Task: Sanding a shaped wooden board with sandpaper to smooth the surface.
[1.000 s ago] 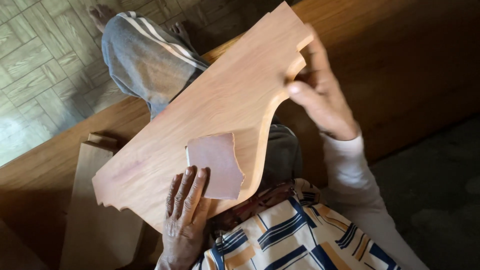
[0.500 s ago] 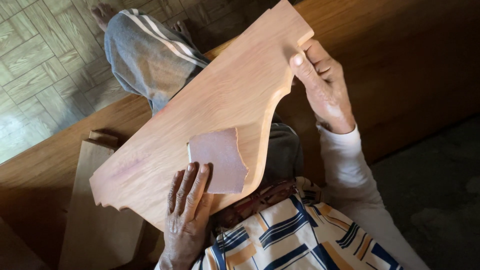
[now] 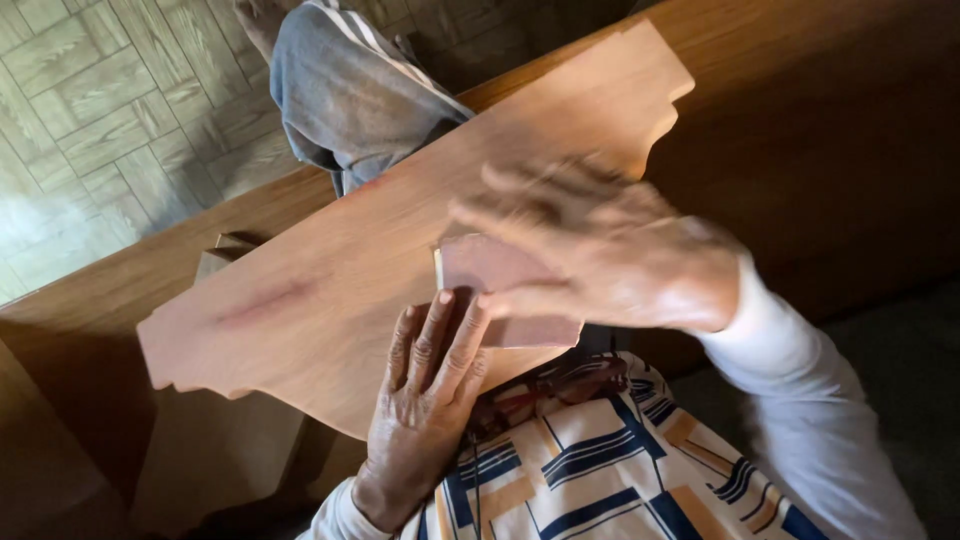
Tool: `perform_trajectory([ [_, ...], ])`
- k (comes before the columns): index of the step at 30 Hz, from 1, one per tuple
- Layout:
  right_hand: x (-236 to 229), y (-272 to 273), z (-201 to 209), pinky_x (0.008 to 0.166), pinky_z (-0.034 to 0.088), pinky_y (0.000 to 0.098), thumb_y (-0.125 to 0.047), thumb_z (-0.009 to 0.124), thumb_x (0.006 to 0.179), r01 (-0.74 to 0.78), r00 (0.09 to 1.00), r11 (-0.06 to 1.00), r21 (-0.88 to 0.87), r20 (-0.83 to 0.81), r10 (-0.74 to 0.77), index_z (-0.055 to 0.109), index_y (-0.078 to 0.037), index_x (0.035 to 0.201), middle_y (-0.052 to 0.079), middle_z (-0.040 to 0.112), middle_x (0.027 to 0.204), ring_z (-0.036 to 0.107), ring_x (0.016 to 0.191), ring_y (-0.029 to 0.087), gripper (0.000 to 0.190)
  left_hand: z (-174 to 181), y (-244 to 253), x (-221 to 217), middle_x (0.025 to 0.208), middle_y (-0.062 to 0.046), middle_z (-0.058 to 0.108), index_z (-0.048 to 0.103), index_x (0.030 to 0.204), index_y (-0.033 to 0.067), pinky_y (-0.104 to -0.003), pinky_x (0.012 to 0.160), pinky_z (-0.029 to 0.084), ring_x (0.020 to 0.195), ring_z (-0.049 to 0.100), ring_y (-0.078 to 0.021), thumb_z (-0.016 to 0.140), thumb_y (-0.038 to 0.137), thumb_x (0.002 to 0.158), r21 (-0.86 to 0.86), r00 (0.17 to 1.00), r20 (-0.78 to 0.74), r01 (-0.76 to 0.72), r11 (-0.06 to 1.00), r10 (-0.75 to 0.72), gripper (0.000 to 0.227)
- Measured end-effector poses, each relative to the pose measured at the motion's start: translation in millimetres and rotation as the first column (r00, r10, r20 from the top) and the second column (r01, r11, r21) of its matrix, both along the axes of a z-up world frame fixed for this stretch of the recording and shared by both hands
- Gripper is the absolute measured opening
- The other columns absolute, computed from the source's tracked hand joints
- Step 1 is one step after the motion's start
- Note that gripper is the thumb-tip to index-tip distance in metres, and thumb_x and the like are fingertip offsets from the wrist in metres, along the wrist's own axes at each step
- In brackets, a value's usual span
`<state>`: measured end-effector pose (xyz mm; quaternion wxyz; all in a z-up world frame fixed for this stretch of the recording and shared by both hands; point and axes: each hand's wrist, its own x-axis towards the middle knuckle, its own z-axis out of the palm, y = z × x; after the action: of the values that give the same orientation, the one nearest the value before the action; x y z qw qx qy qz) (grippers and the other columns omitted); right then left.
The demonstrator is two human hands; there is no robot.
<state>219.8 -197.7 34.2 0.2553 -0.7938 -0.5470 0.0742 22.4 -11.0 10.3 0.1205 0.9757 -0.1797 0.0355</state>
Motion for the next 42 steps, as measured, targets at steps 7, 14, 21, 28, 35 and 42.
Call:
perform_trajectory([
  [7,-31.0,1.8,-6.8,0.092,0.043,0.0415,-0.062,0.059,0.098,0.013,0.993,0.996,-0.086,0.116,-0.003,0.049,-0.008,0.149,0.012,0.059,0.125,0.051,0.103,0.026,0.074,-3.0,-6.1,-2.4,0.159,-0.011,0.042,0.064,0.127,0.0059,-0.062,0.121,0.035,0.146,0.04,-0.0447,0.052,0.012,0.109,0.058,0.999,0.04,0.003,0.998,-0.005,0.022],
  [14,-45.9,-5.2,5.4,0.093,0.043,0.0428,-0.084,0.08,0.073,0.058,0.983,0.991,-0.116,0.179,-0.037,0.042,-0.01,0.155,0.008,0.052,0.153,0.055,0.111,0.03,0.116,-7.3,-9.0,-3.5,0.162,-0.004,0.039,0.055,0.146,0.0094,-0.06,0.121,0.034,0.148,0.038,-0.0397,0.057,0.041,0.108,0.166,0.999,0.053,-0.006,0.986,-0.003,0.049],
  [21,-6.0,-27.1,24.2,0.063,0.05,0.0436,-0.044,0.09,0.079,0.079,0.993,0.995,-0.052,-0.079,-0.083,0.047,-0.008,0.143,0.015,0.064,0.113,0.063,0.081,0.031,0.084,-10.4,-11.5,-9.5,0.16,-0.012,0.042,0.049,0.155,0.0162,-0.061,0.119,0.035,0.148,0.036,-0.0349,0.035,0.013,0.11,0.345,0.996,0.082,-0.054,0.937,0.028,0.047],
  [28,33.6,-126.2,-11.6,0.115,0.037,0.0518,-0.023,0.095,0.095,0.452,0.877,0.892,0.023,0.169,-0.449,0.073,-0.004,0.147,0.022,0.039,0.141,0.042,0.13,0.04,0.06,-2.3,-9.7,-3.3,0.159,-0.023,0.041,0.039,0.155,0.0063,-0.056,0.124,0.032,0.149,0.038,-0.0401,0.027,0.005,0.11,0.206,0.999,0.006,-0.044,0.977,0.044,0.047],
  [35,29.9,-112.5,-56.3,0.102,0.031,0.0519,-0.03,0.097,0.091,0.454,0.84,0.891,0.015,0.328,-0.433,0.078,-0.03,0.139,0.023,0.047,0.15,0.047,0.133,0.036,0.052,-5.1,-10.5,-2.0,0.159,-0.024,0.041,0.04,0.154,0.0051,-0.056,0.123,0.035,0.148,0.042,-0.0402,0.029,0.006,0.11,0.172,0.999,-0.011,-0.045,0.984,0.047,0.046],
  [42,34.7,-114.0,-45.0,0.092,0.04,0.0499,-0.031,0.108,0.084,0.574,0.703,0.817,0.057,0.477,-0.528,0.087,-0.026,0.13,0.02,0.047,0.143,0.048,0.113,0.039,0.051,-2.9,-10.1,-2.1,0.157,-0.023,0.043,0.044,0.153,0.0058,-0.056,0.123,0.033,0.147,0.043,-0.0389,0.029,0.006,0.11,0.181,0.999,0.006,-0.039,0.983,0.039,0.045],
])
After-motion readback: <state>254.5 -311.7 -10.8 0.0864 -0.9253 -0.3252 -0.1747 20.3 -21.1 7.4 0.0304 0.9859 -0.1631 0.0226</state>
